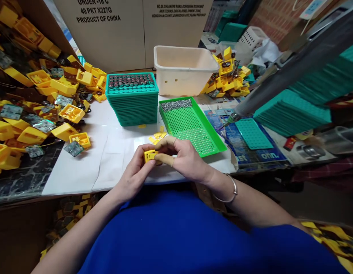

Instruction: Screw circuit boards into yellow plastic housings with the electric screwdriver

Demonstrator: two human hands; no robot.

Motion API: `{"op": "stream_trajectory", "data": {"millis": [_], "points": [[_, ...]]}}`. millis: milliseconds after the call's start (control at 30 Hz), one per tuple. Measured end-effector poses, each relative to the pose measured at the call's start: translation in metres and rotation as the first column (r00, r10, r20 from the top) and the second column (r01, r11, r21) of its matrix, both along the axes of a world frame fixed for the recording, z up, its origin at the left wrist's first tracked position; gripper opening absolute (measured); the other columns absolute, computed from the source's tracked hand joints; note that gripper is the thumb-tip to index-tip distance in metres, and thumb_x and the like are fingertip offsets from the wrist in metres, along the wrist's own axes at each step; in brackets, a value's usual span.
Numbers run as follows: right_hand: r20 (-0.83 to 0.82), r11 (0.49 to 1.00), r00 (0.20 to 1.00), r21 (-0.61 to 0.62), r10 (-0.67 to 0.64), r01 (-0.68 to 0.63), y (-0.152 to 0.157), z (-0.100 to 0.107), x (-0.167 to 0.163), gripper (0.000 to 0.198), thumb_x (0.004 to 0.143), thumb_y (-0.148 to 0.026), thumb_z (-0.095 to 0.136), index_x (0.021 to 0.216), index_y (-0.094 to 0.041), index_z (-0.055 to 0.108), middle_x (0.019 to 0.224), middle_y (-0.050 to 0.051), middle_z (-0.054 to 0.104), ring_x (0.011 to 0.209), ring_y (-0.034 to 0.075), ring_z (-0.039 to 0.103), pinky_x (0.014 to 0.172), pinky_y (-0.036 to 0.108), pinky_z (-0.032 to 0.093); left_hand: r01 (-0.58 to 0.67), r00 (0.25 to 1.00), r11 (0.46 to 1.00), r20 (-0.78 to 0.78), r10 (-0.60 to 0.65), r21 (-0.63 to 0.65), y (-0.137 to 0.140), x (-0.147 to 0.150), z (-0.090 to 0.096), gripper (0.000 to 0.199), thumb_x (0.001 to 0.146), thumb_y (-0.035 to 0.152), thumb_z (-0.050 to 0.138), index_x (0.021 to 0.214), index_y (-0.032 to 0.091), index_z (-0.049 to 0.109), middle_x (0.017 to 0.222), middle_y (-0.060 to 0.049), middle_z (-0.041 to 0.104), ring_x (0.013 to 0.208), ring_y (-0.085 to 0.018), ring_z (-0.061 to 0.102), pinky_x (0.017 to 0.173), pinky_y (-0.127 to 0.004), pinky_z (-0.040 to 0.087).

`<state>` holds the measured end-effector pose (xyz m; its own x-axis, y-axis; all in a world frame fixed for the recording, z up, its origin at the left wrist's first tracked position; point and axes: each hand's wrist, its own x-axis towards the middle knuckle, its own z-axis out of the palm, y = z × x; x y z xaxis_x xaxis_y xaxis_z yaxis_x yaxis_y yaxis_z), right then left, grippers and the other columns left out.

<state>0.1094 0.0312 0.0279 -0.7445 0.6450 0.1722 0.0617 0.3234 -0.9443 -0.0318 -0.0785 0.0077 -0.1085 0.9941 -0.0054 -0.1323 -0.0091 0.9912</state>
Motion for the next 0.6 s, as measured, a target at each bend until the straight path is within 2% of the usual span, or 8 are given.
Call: {"op": "stream_trajectory", "data": {"millis": [133, 233, 433, 533, 600], "points": [[0.123, 0.996, 0.992, 0.091, 0.013, -0.024, 0.001, 0.005, 0.001, 0.017, 0.08, -0.02, 0.071, 0.094, -0.017, 0.061, 0.077, -0.002, 0.068, 0.071, 0.01, 0.065, 0.069, 0.023, 0.047, 0.002, 0.964, 0.998, -0.266, 0.015, 0.063, 0.0, 0.0, 0.001, 0.021, 0.098, 0.024, 0.048, 0.119, 0.024, 0.047, 0.113, -0.003, 0.054, 0.106, -0.015, 0.051, 0.097, -0.028, 0.04], [0.255, 0.98, 0.967, 0.194, -0.008, -0.043, 0.006, 0.011, 0.002, 0.023, 0.081, -0.022, 0.07, 0.102, -0.018, 0.063, 0.069, -0.005, 0.062, 0.064, 0.009, 0.058, 0.066, 0.022, 0.041, 0.02, 0.931, 0.997, -0.366, 0.01, 0.076, -0.001, -0.001, 0.002, 0.021, 0.098, 0.023, 0.046, 0.119, 0.024, 0.046, 0.11, -0.003, 0.053, 0.101, -0.015, 0.052, 0.093, -0.029, 0.041], [0.541, 0.928, 0.839, 0.28, 0.06, -0.247, 0.01, 0.019, 0.0, 0.028, 0.088, -0.036, 0.065, 0.106, -0.014, 0.065, 0.065, -0.002, 0.059, 0.059, 0.011, 0.049, 0.061, 0.024, 0.03, 0.074, 0.909, 0.996, -0.415, -0.044, 0.056, -0.006, -0.005, 0.005, 0.022, 0.099, 0.024, 0.044, 0.12, 0.023, 0.048, 0.113, -0.004, 0.055, 0.102, -0.016, 0.053, 0.092, -0.029, 0.043], [0.582, 0.896, 0.813, 0.364, -0.004, -0.256, 0.004, 0.018, -0.001, 0.033, 0.091, -0.04, 0.06, 0.107, -0.012, 0.063, 0.066, 0.001, 0.061, 0.061, 0.013, 0.05, 0.059, 0.025, 0.028, 0.106, 0.913, 0.993, -0.401, -0.074, 0.058, -0.006, -0.007, 0.006, 0.023, 0.098, 0.025, 0.047, 0.12, 0.023, 0.05, 0.115, -0.005, 0.058, 0.105, -0.017, 0.053, 0.094, -0.031, 0.043], [0.55, 0.876, 0.834, 0.416, -0.028, -0.245, 0.005, 0.016, 0.003, 0.032, 0.092, -0.042, 0.057, 0.104, -0.013, 0.063, 0.067, 0.002, 0.062, 0.064, 0.014, 0.054, 0.06, 0.026, 0.029, 0.108, 0.937, 0.994, -0.338, -0.09, 0.034, -0.005, -0.007, 0.006, 0.023, 0.097, 0.027, 0.05, 0.119, 0.024, 0.053, 0.116, -0.005, 0.059, 0.106, -0.018, 0.054, 0.095, -0.031, 0.043]]}}
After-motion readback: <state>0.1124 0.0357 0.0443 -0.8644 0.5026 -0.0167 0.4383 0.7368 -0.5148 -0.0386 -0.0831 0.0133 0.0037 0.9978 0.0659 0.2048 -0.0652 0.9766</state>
